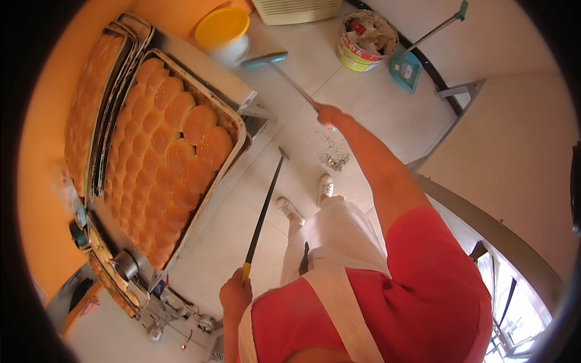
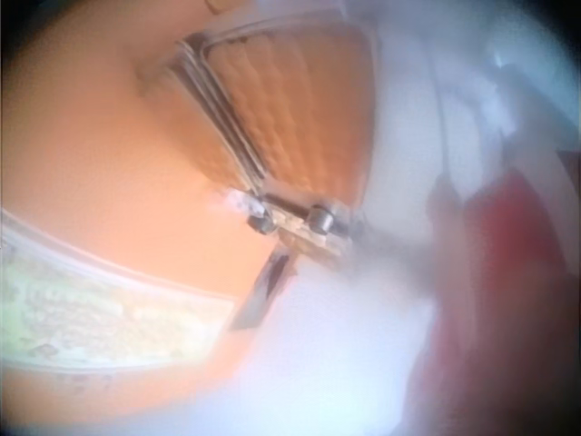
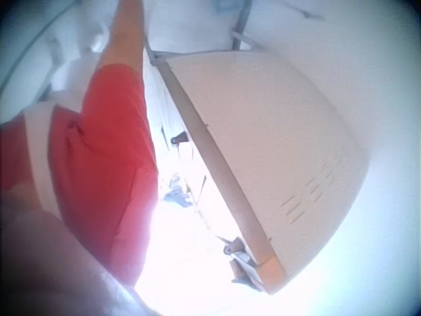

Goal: The person sweeps the bakery kitchen floor using a broom, pushing debris along the floor tiles and collected it with a dustpan.

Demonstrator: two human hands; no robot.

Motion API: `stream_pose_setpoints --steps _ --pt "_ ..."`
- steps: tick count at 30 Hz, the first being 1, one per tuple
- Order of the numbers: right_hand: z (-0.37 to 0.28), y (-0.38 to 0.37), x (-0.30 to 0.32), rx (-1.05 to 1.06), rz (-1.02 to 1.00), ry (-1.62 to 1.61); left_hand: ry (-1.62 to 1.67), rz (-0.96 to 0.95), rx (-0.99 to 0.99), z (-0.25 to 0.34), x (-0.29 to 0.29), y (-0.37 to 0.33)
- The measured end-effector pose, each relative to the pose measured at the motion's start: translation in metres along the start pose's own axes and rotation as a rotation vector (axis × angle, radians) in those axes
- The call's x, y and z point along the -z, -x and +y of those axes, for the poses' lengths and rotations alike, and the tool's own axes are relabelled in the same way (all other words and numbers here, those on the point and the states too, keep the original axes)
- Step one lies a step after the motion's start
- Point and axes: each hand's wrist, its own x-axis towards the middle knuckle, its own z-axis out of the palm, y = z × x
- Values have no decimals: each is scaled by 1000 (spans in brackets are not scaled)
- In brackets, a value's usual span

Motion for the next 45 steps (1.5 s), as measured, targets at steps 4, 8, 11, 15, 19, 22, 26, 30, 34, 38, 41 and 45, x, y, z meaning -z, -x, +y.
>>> stream_pose_setpoints --steps 4,8,11,15,19,22,26,30,34,38,41,45 --pt "40 8 -24 -114 -41 296 3 -26 28 -13 -4 8" --pt "125 145 -107 -142 -108 349 25 4 14 -27 -2 11" --pt "157 264 -153 -306 -211 212 37 -4 -4 -36 -1 8" --pt "144 365 -147 -257 -54 38 -6 16 -13 -50 -2 7" --pt "128 411 -119 -603 -66 -539 39 0 3 -68 -1 16" --pt "129 386 -113 -386 138 -279 -20 6 -12 -78 1 21" --pt "129 298 -127 -299 258 -295 -52 31 -42 -85 3 27" --pt "119 261 -170 -361 182 -438 -95 45 -87 -95 6 31" --pt "111 341 -237 -493 3 -106 -126 44 -126 -112 7 34" --pt "102 421 -251 -505 49 -608 -128 58 -131 -128 2 37" --pt "92 461 -242 -563 199 -928 -96 92 -154 -136 -2 38" --pt "93 456 -229 -571 363 -1049 -91 94 -170 -143 -6 40"
